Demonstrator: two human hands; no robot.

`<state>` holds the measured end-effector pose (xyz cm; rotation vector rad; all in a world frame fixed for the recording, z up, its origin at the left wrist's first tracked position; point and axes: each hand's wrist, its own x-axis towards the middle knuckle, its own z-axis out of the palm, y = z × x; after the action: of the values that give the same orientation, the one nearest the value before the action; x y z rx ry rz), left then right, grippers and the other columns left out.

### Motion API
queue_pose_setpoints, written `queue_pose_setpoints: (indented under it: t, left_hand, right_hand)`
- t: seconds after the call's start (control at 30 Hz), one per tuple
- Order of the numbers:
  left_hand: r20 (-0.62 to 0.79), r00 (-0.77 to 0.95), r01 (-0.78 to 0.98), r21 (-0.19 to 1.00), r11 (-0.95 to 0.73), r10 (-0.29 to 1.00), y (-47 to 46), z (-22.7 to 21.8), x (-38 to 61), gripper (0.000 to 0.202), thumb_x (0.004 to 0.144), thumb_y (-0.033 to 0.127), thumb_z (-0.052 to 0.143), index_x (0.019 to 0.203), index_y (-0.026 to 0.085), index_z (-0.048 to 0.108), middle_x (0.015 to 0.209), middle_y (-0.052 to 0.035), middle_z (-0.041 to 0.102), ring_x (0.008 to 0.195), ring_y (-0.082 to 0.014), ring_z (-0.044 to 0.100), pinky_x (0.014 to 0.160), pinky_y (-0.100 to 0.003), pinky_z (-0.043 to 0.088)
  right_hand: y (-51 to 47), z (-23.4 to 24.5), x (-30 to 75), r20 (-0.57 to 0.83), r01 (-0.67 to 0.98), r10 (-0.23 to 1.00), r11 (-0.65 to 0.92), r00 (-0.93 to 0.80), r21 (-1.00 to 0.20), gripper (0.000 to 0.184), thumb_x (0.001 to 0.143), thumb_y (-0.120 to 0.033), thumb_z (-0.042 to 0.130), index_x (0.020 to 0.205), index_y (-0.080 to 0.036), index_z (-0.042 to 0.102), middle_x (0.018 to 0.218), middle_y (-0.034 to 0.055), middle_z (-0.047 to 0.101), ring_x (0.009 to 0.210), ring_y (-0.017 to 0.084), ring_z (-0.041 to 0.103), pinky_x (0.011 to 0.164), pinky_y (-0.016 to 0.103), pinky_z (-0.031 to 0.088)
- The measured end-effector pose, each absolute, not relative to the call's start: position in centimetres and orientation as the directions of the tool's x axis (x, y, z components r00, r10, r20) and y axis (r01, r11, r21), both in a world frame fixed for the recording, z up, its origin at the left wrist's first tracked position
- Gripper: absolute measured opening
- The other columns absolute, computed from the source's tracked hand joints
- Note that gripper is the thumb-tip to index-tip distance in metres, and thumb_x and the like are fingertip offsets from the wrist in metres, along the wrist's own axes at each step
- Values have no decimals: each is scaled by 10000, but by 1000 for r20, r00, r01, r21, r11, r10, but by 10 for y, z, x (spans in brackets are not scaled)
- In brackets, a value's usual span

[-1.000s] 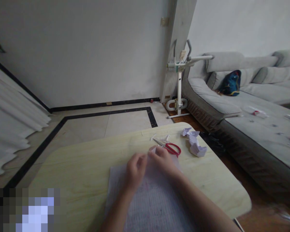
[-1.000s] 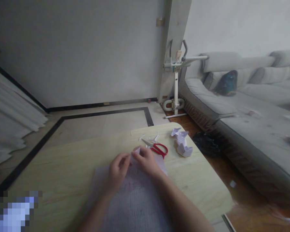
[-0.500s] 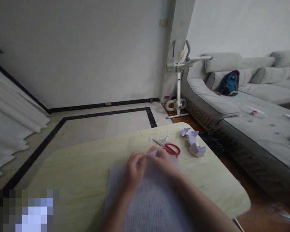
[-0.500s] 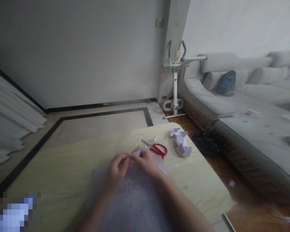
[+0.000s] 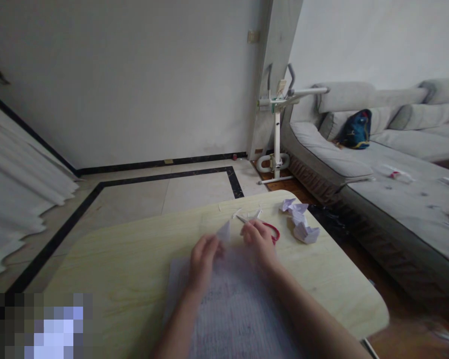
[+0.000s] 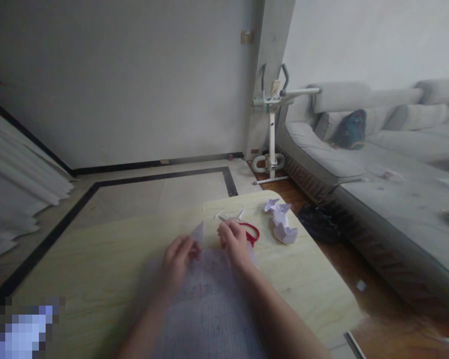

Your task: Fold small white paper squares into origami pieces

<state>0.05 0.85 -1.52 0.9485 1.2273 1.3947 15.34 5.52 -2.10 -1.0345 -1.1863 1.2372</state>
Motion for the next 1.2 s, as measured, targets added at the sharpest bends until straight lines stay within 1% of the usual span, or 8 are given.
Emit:
queue_pose_setpoints:
  t: [0.2, 0.3, 0.47, 0.6, 0.73, 0.93, 1.1, 1.2]
  left_hand:
    - [-130, -72, -371, 924, 95, 989, 7, -17, 2, 246, 812, 397, 609, 772, 157, 577, 636, 18, 577, 523, -105, 548, 447, -211, 433]
    - [-144, -59, -345, 932, 115, 988, 6, -17, 2, 258, 813, 407, 608, 776, 153, 584, 640, 17, 577, 506, -103, 541, 410, -205, 422]
    - [-166, -28, -264, 952, 153, 986, 5, -17, 2, 248, 813, 401, 605, 797, 154, 598, 641, 20, 588, 501, -106, 548, 414, -211, 440]
    - [-159, 10, -279, 948, 156, 987, 5, -20, 1, 232, 830, 382, 582, 813, 151, 603, 641, 13, 601, 512, -116, 558, 421, -218, 443]
    - [-119, -24, -232, 966, 111, 993, 4, -21, 1, 236, 843, 390, 566, 863, 157, 598, 634, 18, 602, 519, -122, 566, 439, -221, 453]
    - [-13, -162, -71, 998, 2, 987, 5, -13, 0, 384, 850, 447, 542, 1089, 155, 616, 924, -63, 688, 676, -152, 634, 582, -253, 500]
    - [42, -141, 57, 998, -34, 989, 7, -13, -1, 334, 848, 419, 561, 1000, 149, 685, 918, -73, 703, 824, -190, 636, 743, -276, 482]
    - [74, -141, 53, 996, -67, 987, 9, -15, -1, 306, 838, 385, 584, 1015, 152, 675, 1020, -88, 693, 961, -213, 621, 848, -298, 457]
  right_hand:
    - [50, -13, 147, 71, -226, 991, 42, -118, -973, 163, 780, -335, 632, 853, -190, 628, 713, 2, 601, 581, 125, 532, 536, 242, 439]
    - [51, -12, 149, 73, -219, 974, 25, -214, -975, 214, 778, -314, 651, 964, -208, 666, 804, 12, 635, 672, 139, 575, 629, 264, 474]
    - [53, -16, 151, 46, -179, 969, 1, -244, -984, 175, 766, -326, 687, 886, -198, 699, 797, 14, 668, 706, 148, 603, 668, 267, 471]
    - [53, -18, 151, 24, -188, 965, -26, -259, -982, 297, 772, -322, 690, 1049, -215, 681, 876, 22, 680, 748, 154, 618, 692, 274, 474]
    - [53, -18, 152, -4, -197, 959, -63, -284, -978, 217, 766, -317, 702, 950, -202, 694, 804, 9, 666, 697, 140, 606, 662, 258, 463]
    - [52, -15, 149, -5, -215, 943, -82, -332, -973, 194, 730, -313, 731, 878, -203, 670, 768, 2, 655, 689, 140, 610, 668, 268, 476]
    - [54, -17, 147, 22, -182, 945, -40, -327, -982, 180, 704, -317, 754, 804, -196, 666, 745, 4, 659, 715, 153, 621, 697, 279, 481]
    - [54, -18, 146, 34, -159, 946, -18, -322, -987, 183, 710, -328, 747, 803, -195, 663, 764, 7, 661, 741, 159, 619, 713, 285, 479]
